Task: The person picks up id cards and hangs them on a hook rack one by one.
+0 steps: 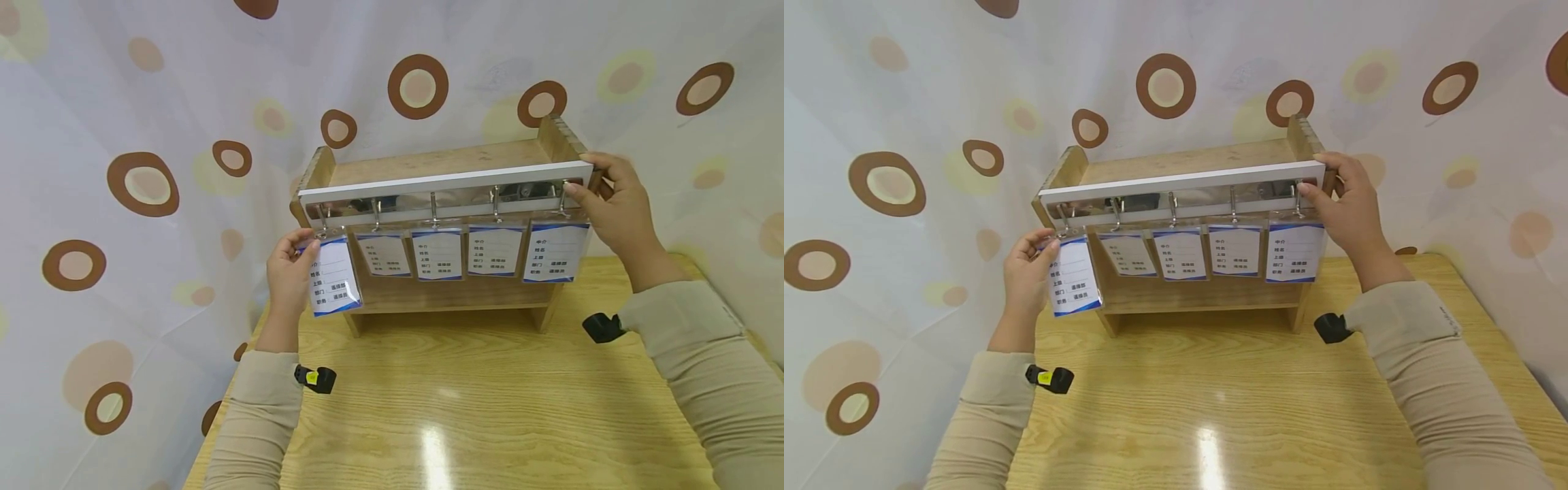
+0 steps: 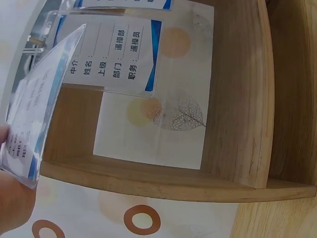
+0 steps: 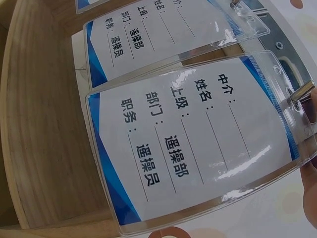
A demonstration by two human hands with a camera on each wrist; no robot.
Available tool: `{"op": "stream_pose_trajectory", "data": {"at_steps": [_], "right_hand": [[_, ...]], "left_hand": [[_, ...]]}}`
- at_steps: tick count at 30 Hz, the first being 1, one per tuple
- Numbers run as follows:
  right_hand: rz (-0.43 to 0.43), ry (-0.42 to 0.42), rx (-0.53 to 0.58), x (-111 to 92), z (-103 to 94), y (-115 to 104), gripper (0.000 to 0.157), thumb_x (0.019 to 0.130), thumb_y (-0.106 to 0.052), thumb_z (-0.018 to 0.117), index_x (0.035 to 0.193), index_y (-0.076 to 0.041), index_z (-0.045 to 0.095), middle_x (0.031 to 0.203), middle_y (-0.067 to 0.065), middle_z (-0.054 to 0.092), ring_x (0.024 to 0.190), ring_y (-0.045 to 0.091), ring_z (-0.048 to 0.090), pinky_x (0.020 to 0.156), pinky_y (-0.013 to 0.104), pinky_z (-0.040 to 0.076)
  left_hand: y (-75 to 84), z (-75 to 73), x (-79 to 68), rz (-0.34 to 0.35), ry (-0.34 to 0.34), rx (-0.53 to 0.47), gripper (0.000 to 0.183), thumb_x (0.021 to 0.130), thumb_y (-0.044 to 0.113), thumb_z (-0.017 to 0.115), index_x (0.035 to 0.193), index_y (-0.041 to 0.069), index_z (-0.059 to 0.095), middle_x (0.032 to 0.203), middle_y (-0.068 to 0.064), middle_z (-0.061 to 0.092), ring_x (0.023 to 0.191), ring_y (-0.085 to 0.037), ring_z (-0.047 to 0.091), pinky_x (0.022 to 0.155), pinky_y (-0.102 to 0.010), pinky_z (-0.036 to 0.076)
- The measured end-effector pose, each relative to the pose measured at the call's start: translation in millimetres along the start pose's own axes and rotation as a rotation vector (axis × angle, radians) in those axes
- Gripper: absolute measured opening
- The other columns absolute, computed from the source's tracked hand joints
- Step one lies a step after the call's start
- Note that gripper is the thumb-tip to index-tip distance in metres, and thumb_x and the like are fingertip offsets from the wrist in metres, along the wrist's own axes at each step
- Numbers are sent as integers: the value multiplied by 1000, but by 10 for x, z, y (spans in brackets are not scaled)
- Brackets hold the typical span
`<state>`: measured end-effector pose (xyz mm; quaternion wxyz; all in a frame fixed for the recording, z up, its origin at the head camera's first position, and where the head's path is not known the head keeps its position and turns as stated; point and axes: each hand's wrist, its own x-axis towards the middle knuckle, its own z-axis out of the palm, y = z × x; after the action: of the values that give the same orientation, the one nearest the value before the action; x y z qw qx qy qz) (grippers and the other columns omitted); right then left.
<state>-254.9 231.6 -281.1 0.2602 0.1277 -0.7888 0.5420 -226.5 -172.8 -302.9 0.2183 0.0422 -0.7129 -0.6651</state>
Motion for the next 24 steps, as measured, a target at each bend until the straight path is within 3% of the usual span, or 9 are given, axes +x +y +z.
{"op": "stream_pose_trajectory", "data": {"at_steps": [12, 13, 14, 19, 20, 22, 24], "right_hand": [[13, -2, -9, -1, -8, 2, 43, 83, -5, 55, 123, -13, 43, 108, -9, 36, 88, 10, 42, 71, 13, 35], [12, -2, -10, -1, -10, -1, 43, 83, -5, 55, 123, -13, 44, 108, -9, 36, 88, 9, 42, 71, 13, 35], [10, -1, -9, -2, -11, 0, 43, 83, -5, 55, 123, -13, 44, 108, -9, 36, 87, 9, 42, 71, 13, 35], [-12, -2, -3, 6, -1, 19, 43, 82, -3, 55, 123, -11, 43, 105, -10, 36, 84, 8, 42, 69, 14, 34], [-15, -1, -3, 8, 2, 24, 43, 82, -3, 55, 123, -10, 43, 104, -11, 37, 83, 8, 42, 68, 14, 33], [-20, 0, -1, 13, 5, 29, 43, 82, -2, 55, 123, -10, 43, 104, -11, 37, 83, 8, 43, 68, 14, 33], [-18, 1, -1, 13, 3, 30, 43, 82, -2, 55, 123, -10, 43, 105, -10, 37, 83, 8, 43, 67, 14, 34]], "left_hand": [[-68, 7, 14, 34, 5, 47, 22, 84, 7, 56, 105, 6, 56, 92, -2, 55, 72, -13, 49, 59, -21, 43], [-401, -39, 217, 52, -6, 0, 21, 84, 8, 56, 105, 7, 56, 93, -2, 55, 72, -13, 50, 59, -21, 44], [-426, -46, 219, 61, -17, -36, 21, 84, 6, 55, 104, 7, 57, 93, -3, 56, 72, -14, 51, 59, -22, 44], [-1194, -144, 688, 115, -51, -148, 27, 79, 13, 62, 105, 15, 59, 99, -5, 57, 73, -20, 54, 58, -32, 47], [-1000, -111, 564, 125, -47, -114, 28, 78, 16, 64, 105, 16, 59, 99, -5, 57, 73, -21, 54, 58, -33, 47], [-1044, -114, 582, 162, -59, -150, 28, 77, 15, 64, 105, 17, 60, 97, -3, 57, 70, -18, 54, 55, -30, 46], [-837, -79, 458, 145, -55, -119, 27, 79, 15, 62, 105, 17, 59, 97, -3, 57, 71, -19, 53, 57, -32, 46]]}}
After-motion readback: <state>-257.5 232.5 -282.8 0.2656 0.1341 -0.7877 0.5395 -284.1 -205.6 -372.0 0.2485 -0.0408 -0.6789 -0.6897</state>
